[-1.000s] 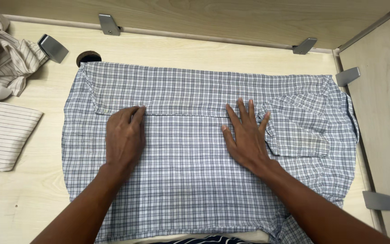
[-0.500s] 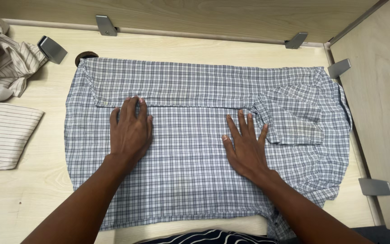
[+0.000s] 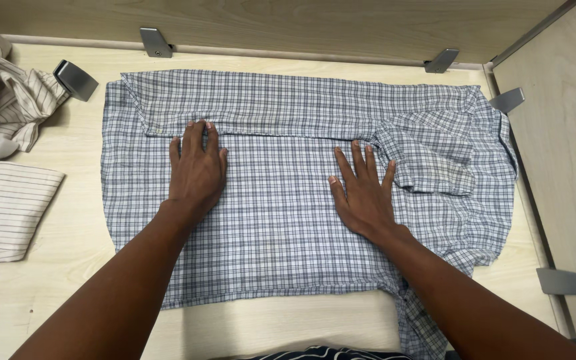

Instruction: The person folds a blue shirt and places it into a cardboard box. Then, the person lays out a checkered shirt on a wooden table, smooths it, and folds it neatly into a compact rectangle.

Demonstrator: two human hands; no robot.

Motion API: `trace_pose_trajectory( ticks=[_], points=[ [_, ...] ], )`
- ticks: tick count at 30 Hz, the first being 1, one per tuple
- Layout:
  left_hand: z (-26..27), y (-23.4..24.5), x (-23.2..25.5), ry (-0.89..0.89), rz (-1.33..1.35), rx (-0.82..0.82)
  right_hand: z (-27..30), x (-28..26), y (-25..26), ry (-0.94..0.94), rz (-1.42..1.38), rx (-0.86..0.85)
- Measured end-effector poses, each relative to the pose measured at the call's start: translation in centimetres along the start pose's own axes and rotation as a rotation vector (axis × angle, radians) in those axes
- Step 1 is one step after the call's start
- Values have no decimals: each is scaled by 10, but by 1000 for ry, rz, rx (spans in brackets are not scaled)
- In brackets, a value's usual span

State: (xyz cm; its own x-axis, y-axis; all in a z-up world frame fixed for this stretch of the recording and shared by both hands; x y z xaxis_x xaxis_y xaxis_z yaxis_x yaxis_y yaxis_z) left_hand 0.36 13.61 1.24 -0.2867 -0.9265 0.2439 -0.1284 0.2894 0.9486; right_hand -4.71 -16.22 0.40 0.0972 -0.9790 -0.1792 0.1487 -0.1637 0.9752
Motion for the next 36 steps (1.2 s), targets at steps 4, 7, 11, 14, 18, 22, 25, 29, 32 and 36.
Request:
trace_pose_trajectory(
  ticks=[4, 7, 11, 14, 18, 22, 25, 29, 32, 36],
  points=[
    [-10, 1, -5, -15, 6, -2, -12, -4, 7, -2, 2, -9],
    [-11, 10, -5, 7, 56, 18, -17, -9, 15, -5, 1, -39],
    [-11, 30, -7, 37, 139, 42, -15, 11, 44, -94, -231, 91],
    [-16, 40, -18, 115, 186, 33, -17, 53, 79, -220, -250, 320],
    [-30, 62, -46, 120, 122, 241, -33, 120, 112, -343, -98, 508],
    [-50, 73, -105, 199, 42, 424, -54, 192, 110, -483, -109, 404],
    [-74, 68, -156, 287, -24, 388, -72, 230, 116, -384, -24, 414],
    [-108, 50, -206, 292, 132, 115, -105, 287, 103, -376, 43, 279],
    [-122, 41, -216, 265, 208, -39, -126, 308, 94, -215, 132, 224],
    [-128, 29, -223, 425, 267, -292, -136, 323, 88, -215, 88, 169]
  ],
)
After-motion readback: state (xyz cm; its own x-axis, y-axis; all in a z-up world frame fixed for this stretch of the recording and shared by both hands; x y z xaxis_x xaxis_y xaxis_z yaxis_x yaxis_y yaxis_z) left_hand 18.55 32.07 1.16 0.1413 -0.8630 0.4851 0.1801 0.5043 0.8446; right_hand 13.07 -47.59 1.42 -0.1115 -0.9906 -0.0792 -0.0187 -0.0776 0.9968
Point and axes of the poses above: each hand's wrist, its own z-axis away from the middle knuckle, its own y-axis out of the back of the hand, x = y × z, the point moved 8 cm from there along -z, towards the middle knuckle, and after that the axes turned 4 degrees about -x, right-handed, at the moved point
